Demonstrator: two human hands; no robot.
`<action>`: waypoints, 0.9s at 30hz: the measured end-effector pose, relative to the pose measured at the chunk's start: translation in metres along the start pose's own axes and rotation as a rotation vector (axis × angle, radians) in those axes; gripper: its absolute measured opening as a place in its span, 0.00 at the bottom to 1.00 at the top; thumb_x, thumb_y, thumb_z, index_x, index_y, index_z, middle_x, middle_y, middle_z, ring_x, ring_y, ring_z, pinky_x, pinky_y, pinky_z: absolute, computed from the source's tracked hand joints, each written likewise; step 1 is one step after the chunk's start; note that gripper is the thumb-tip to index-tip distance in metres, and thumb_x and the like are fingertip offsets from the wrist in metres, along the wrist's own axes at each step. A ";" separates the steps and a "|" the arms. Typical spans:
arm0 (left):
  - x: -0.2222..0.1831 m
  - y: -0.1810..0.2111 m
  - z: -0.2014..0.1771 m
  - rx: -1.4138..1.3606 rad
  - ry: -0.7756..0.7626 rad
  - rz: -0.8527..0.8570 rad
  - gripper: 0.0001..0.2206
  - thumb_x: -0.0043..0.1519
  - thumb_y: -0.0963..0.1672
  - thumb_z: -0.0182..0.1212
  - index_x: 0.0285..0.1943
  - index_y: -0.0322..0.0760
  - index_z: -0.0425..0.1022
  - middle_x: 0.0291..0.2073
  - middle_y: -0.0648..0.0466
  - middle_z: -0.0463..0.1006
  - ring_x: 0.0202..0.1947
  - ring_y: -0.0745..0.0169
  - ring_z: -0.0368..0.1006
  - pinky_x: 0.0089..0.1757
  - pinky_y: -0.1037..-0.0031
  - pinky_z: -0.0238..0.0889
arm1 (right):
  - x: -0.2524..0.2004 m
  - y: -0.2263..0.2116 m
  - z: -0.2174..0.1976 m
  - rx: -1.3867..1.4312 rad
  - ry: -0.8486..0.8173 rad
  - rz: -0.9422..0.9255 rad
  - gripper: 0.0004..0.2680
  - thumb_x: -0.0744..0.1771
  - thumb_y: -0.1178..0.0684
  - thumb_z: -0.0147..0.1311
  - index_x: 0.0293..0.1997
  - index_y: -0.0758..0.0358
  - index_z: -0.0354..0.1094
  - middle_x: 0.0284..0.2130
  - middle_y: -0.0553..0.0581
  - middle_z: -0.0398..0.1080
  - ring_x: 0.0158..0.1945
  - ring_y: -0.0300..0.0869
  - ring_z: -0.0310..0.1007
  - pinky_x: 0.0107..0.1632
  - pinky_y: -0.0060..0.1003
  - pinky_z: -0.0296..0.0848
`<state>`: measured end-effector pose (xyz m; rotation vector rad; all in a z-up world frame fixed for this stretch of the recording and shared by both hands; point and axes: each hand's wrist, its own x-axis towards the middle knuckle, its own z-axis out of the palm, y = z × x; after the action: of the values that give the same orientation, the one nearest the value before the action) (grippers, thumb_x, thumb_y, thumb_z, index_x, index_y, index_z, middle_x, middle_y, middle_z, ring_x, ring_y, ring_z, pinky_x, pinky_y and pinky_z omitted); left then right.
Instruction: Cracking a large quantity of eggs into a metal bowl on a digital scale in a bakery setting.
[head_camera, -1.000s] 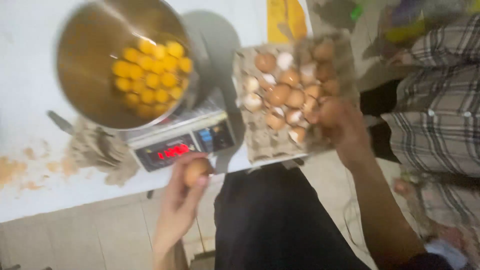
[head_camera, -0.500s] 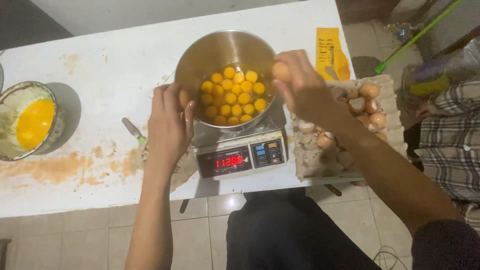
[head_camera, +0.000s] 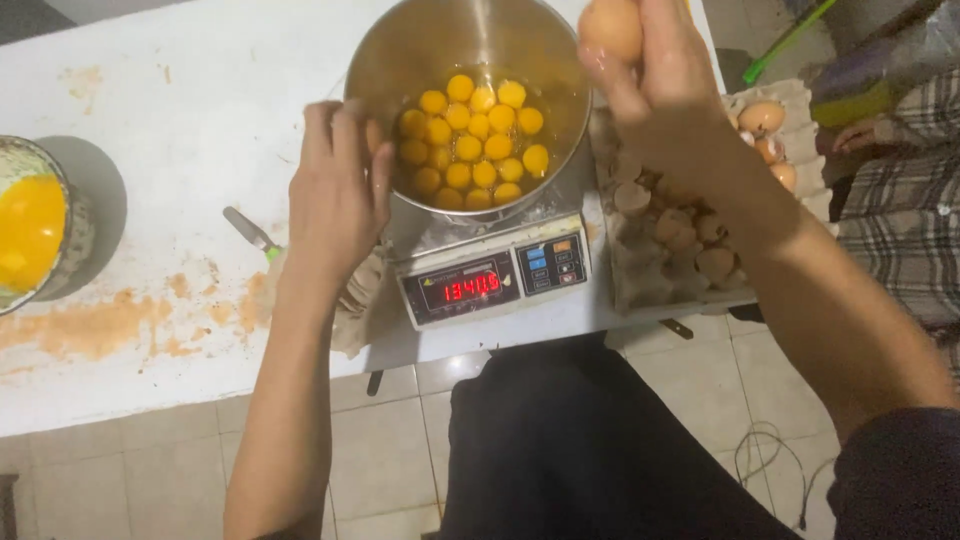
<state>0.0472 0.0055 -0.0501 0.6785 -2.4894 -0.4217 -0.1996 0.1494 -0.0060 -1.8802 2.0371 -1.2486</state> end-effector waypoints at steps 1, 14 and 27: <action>0.000 -0.001 -0.001 -0.006 -0.015 -0.010 0.12 0.69 0.42 0.44 0.55 0.24 0.58 0.48 0.38 0.59 0.35 0.45 0.67 0.24 0.68 0.68 | -0.001 -0.005 -0.001 0.006 -0.011 0.014 0.12 0.69 0.58 0.42 0.57 0.72 0.52 0.40 0.67 0.58 0.39 0.52 0.58 0.43 0.43 0.59; 0.055 0.011 0.032 -0.095 -0.031 0.158 0.24 0.66 0.40 0.59 0.63 0.28 0.47 0.50 0.32 0.64 0.47 0.35 0.66 0.46 0.55 0.64 | 0.041 -0.006 0.030 -0.306 -0.398 0.051 0.14 0.71 0.51 0.50 0.55 0.71 0.53 0.44 0.73 0.63 0.43 0.63 0.65 0.41 0.55 0.65; 0.057 0.007 0.022 -0.009 -0.001 -0.006 0.17 0.67 0.48 0.54 0.56 0.34 0.57 0.43 0.38 0.72 0.42 0.31 0.68 0.35 0.50 0.61 | 0.037 0.009 0.068 -0.251 -0.116 0.179 0.16 0.68 0.36 0.38 0.54 0.55 0.49 0.39 0.63 0.73 0.34 0.66 0.72 0.37 0.57 0.65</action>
<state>-0.0097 -0.0161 -0.0420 0.6829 -2.4853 -0.4359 -0.1763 0.0830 -0.0403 -1.7669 2.3281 -0.8563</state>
